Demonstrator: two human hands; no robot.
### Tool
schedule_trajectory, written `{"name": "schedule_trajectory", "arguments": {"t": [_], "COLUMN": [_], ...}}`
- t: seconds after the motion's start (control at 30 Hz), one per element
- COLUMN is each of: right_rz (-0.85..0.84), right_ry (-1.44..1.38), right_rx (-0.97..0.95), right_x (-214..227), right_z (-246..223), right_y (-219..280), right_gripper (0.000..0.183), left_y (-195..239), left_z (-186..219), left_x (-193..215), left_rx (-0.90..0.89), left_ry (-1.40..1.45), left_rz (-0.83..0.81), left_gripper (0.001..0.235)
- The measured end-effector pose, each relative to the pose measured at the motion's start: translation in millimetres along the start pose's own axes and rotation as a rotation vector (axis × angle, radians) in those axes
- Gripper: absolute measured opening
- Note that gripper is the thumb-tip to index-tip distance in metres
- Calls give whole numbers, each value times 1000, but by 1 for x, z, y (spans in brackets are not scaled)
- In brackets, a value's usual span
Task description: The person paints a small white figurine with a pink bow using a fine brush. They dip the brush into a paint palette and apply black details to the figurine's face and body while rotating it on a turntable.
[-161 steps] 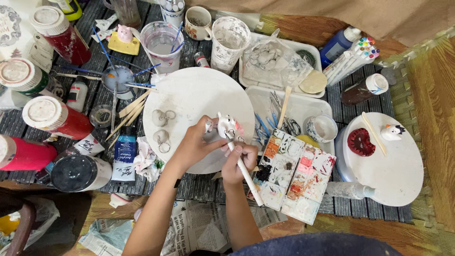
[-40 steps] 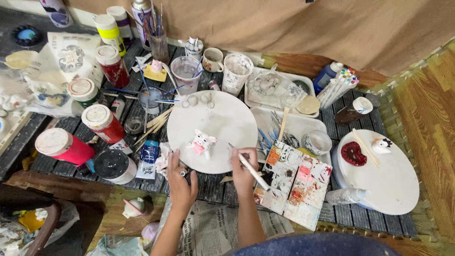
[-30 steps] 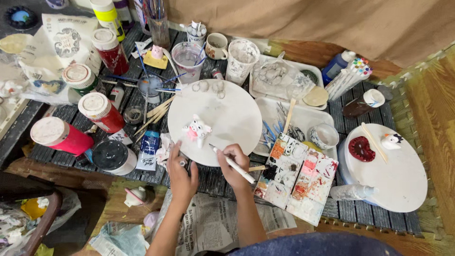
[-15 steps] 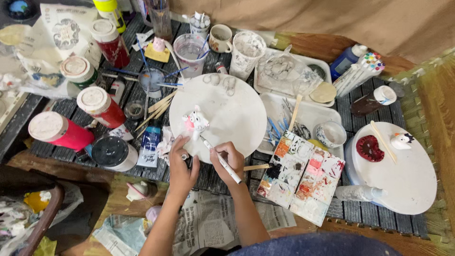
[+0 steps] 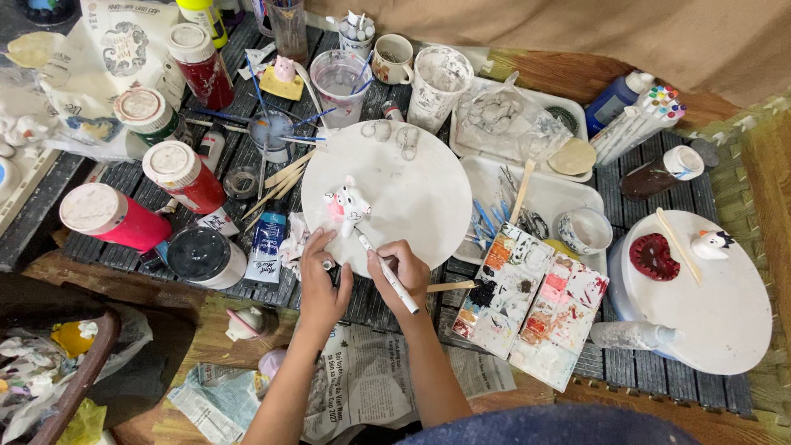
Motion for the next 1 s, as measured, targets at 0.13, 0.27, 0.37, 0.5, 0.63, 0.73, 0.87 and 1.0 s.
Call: {"name": "schedule_trajectory", "arguments": {"t": [0.13,0.27,0.37,0.5,0.63,0.73,0.87,1.0], "right_rz": [-15,-31,-48,-61,-61,-64,-72,-101], "right_ry": [-13,-13,-28,2,-8,-23,-16,-41], "right_rx": [34,45,36,52,65,71,70,6], "right_x": [-2,-3,-3,-3,-1,0,1,0], "right_z": [-3,-2,-1,-2,-4,-5,-6,-3], "right_y": [0,-1,-1,-1,-2,-3,-5,-5], "right_gripper": [23,23,24,25,25,25,26,25], "left_y": [0,1,1,0,1,2,3,3], "left_z": [-2,-2,-2,-3,-3,-4,-5,-5], "left_x": [-1,-1,-1,-1,-2,-2,-2,-3], "left_rx": [11,7,18,25,14,13,15,15], "left_ry": [2,4,-6,-10,-16,-19,-15,-11], "left_rz": [-5,-5,-15,-18,-19,-16,-18,-16], "left_gripper": [31,30,30,30,29,29,30,30]}}
Point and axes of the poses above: each hand's wrist, its own y-axis away from the middle knuckle, its own x-axis out of the back of the hand, z = x × y, the point moved 8 cm from there along -y, towards the middle knuckle, and after that the axes turned 6 degrees about -x, right-handed, at the moved point
